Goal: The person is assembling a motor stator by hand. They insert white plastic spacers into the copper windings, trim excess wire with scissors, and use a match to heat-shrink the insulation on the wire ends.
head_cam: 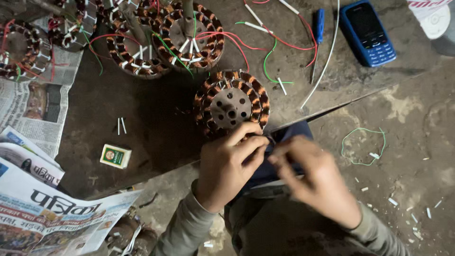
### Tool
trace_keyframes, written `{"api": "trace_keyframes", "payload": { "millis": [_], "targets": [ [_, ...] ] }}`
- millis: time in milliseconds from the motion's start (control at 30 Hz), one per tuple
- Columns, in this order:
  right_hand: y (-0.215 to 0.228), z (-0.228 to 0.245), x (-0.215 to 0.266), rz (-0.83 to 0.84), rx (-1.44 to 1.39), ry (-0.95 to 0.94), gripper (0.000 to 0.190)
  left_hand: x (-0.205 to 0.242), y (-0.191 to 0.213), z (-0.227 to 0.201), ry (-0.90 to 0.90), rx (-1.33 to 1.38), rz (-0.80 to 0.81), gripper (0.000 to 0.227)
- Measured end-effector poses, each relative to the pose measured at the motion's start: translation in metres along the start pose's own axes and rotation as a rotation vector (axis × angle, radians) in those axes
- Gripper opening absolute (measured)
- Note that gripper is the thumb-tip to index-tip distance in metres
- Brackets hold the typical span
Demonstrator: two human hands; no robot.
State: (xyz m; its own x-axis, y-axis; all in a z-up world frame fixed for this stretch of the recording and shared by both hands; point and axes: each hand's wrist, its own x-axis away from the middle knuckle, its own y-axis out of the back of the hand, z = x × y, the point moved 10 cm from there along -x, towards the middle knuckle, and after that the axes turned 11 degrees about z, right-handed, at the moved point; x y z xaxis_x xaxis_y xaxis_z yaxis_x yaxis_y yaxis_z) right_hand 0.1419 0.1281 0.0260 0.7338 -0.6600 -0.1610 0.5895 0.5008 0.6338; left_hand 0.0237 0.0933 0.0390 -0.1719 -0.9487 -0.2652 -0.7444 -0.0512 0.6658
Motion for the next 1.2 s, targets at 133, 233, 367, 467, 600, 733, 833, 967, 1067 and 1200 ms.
{"api": "trace_keyframes", "payload": {
  "millis": [133,233,367,467,600,733,833,967,1067,1200],
  "targets": [
    [0.006,-0.010,0.012,-0.107,0.060,-0.060,0.015,0.002,-0.006,0.000,0.022,0.025,0.024,0.009],
    [0.000,-0.012,0.017,-0.096,-0.011,0.002,0.014,0.000,-0.003,-0.001,0.020,-0.015,0.016,0.010],
    [-0.006,-0.029,0.027,-0.099,0.014,-0.104,0.011,0.003,-0.008,0.001,0.035,-0.004,0.035,0.011],
    [0.004,-0.024,0.022,-0.135,0.019,-0.061,0.008,-0.002,-0.005,0.000,0.012,-0.026,0.040,0.012],
    [0.001,-0.025,0.028,-0.072,-0.002,-0.088,0.011,0.002,-0.012,-0.001,0.039,0.002,0.046,0.010],
    [0.005,-0.029,0.027,-0.104,-0.064,-0.065,0.010,0.000,-0.011,-0.006,0.025,-0.017,0.038,0.011],
    [0.000,-0.041,0.026,-0.105,-0.073,-0.092,0.014,-0.003,-0.012,-0.005,0.034,-0.009,0.032,0.010],
    [0.002,-0.051,0.040,-0.141,-0.129,-0.114,0.014,-0.001,-0.010,-0.002,0.044,-0.038,0.044,0.016],
    [0.002,-0.053,0.044,-0.145,-0.165,-0.106,0.015,-0.001,-0.012,-0.001,0.037,-0.060,0.046,0.014],
    [0.006,-0.050,0.039,-0.171,-0.064,-0.131,0.015,-0.001,-0.011,-0.002,0.014,-0.046,0.050,0.010]
  ]
}}
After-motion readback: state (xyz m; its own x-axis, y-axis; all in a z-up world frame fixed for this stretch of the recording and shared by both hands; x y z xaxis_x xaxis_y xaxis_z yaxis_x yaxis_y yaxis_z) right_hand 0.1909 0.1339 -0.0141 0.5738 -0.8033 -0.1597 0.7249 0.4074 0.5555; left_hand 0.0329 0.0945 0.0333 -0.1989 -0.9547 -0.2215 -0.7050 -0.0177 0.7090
